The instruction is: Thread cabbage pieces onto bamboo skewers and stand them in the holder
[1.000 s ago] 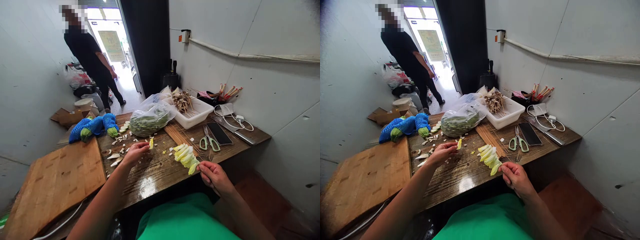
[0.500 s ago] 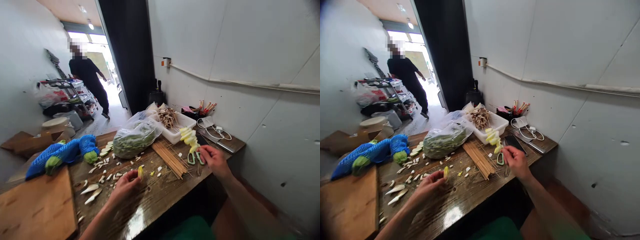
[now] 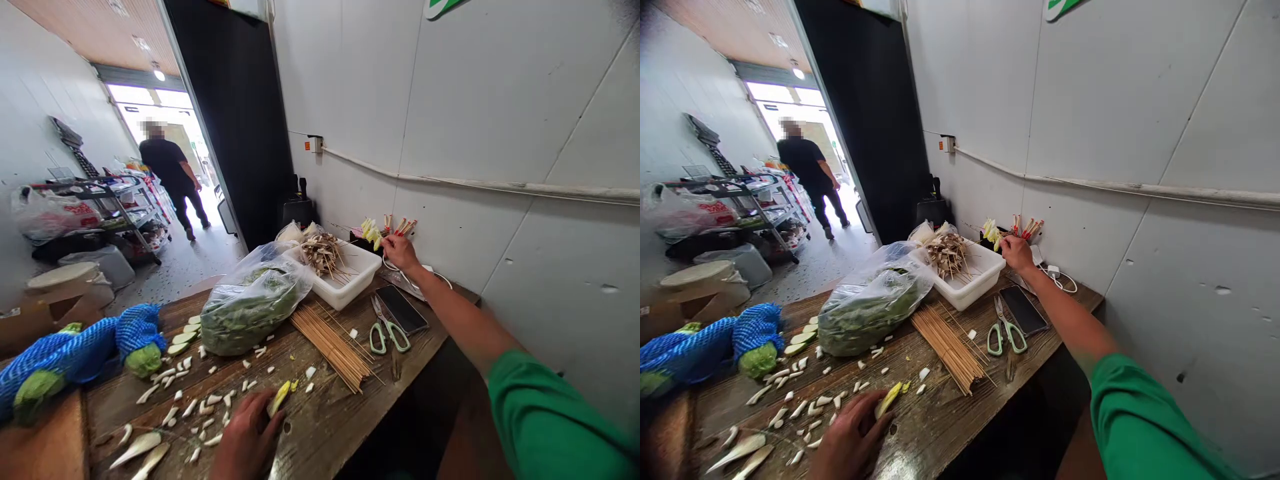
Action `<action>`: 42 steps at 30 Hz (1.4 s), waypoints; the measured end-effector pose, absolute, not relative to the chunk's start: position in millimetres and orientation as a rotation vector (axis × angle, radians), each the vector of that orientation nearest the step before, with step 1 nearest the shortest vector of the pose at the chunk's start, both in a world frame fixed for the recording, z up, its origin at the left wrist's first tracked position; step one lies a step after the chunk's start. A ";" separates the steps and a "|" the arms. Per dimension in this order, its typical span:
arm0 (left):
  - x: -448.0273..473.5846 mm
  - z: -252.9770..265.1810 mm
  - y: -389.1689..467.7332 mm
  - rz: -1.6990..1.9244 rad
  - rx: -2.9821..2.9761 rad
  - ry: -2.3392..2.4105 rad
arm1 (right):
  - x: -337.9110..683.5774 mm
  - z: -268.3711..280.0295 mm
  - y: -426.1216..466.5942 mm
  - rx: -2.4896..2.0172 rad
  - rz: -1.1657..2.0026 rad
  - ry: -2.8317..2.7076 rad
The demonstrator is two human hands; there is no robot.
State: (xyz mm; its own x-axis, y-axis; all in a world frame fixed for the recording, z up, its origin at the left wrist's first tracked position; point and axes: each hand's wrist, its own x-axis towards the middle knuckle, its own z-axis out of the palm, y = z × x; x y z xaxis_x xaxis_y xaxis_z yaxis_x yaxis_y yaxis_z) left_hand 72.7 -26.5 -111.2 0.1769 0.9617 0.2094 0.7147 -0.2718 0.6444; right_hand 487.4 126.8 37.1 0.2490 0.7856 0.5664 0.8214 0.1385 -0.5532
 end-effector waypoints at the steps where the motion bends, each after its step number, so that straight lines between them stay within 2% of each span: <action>1: 73.0 -110.9 -28.1 0.815 2.074 1.582 | 487.2 34.3 125.7 -1.616 -0.028 -1.525; 10: 76.6 -106.7 -39.8 0.815 2.082 1.590 | 470.9 28.2 112.2 -1.617 -0.033 -1.614; 15: 68.2 -108.5 -36.7 0.941 2.068 1.622 | 457.0 39.9 85.2 -1.472 0.197 -1.635; 20: 63.5 -72.5 -46.2 1.208 1.917 1.571 | 406.3 46.1 15.3 -1.212 0.679 -1.683; 24: 68.6 -39.0 -78.3 1.415 1.380 1.142 | 347.9 30.6 -46.3 -0.985 1.300 -1.669; 27: 73.8 -27.9 -109.5 1.347 0.939 0.767 | 308.3 2.4 -78.1 -0.840 1.671 -1.648; 30: 76.2 -27.4 -135.3 1.218 0.700 0.686 | 286.0 -25.2 -94.7 -0.770 1.825 -1.610; 36: 78.3 -40.7 -146.5 1.234 0.579 0.784 | 309.2 -42.8 -108.3 -0.910 1.765 -1.837; 38: 82.7 -47.5 -141.3 1.266 0.554 0.787 | 326.4 -43.8 -114.9 -1.032 1.620 -1.892; 42: 97.0 -58.7 -130.2 1.221 0.539 0.853 | 357.3 -45.0 -129.2 -1.150 1.122 -2.066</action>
State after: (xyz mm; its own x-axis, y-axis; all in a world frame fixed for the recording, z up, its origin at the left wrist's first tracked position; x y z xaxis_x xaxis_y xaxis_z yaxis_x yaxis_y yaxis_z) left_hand 97.0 -130.2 -58.7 0.1044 0.9563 -0.2731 -0.5851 0.2811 0.7607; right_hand 357.3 -129.2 -45.0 -0.5052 0.8619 0.0440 0.4326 0.2970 -0.8513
